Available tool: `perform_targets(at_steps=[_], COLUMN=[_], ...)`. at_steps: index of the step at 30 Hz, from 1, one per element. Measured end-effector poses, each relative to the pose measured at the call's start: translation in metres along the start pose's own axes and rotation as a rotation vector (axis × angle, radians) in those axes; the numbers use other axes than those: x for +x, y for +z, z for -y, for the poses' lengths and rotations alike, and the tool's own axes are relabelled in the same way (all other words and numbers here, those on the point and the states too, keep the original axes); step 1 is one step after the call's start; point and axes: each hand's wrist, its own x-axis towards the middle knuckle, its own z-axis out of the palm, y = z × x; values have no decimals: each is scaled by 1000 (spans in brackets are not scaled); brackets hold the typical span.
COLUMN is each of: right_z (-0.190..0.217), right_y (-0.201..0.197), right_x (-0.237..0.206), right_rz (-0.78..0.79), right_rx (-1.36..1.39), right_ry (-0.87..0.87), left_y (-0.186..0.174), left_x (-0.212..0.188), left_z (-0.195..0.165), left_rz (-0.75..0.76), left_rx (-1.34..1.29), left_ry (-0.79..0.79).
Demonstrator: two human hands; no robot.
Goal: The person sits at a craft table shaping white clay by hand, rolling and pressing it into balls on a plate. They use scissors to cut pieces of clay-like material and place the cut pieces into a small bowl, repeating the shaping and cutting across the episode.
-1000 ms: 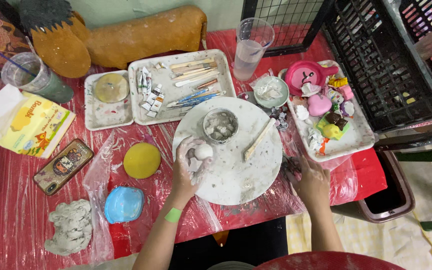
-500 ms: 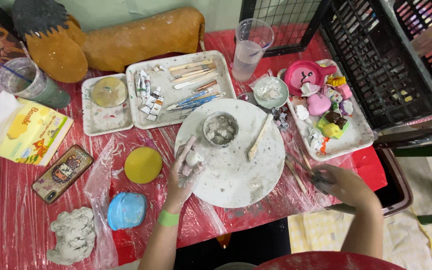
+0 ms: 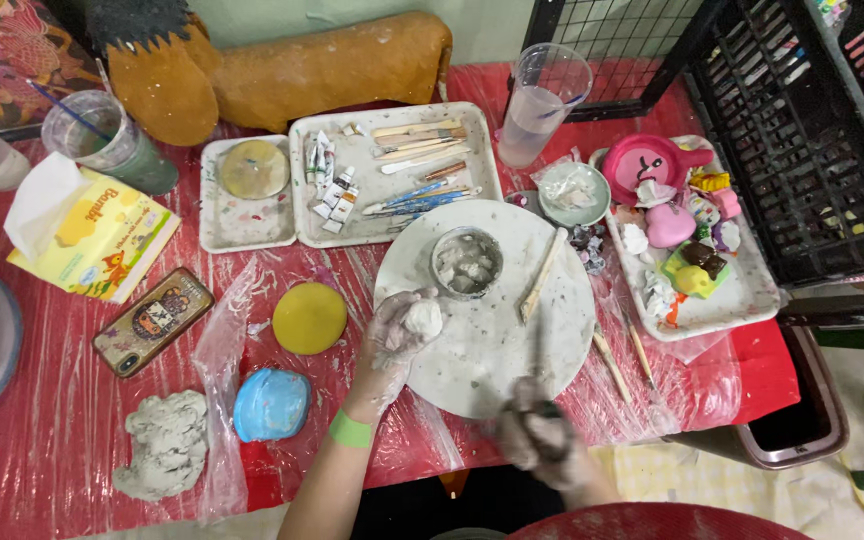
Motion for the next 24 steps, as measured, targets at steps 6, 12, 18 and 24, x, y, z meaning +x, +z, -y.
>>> perform_targets(at_steps=[6, 12, 18, 24], right_z=[-18, 20, 36, 24], right_y=[67, 100, 101, 107], right_x=[75, 99, 124, 132], right_rz=[-58, 65, -62, -22], right_rx=[-348, -883, -580, -396], right_ry=[210, 68, 275, 154], left_y=[16, 68, 99, 94], left_x=[5, 12, 44, 70], left_z=[-20, -74, -104, -105], left_rz=[-29, -3, -4, 75], left_rx=[203, 683, 935, 925], left_ry=[164, 319, 355, 216])
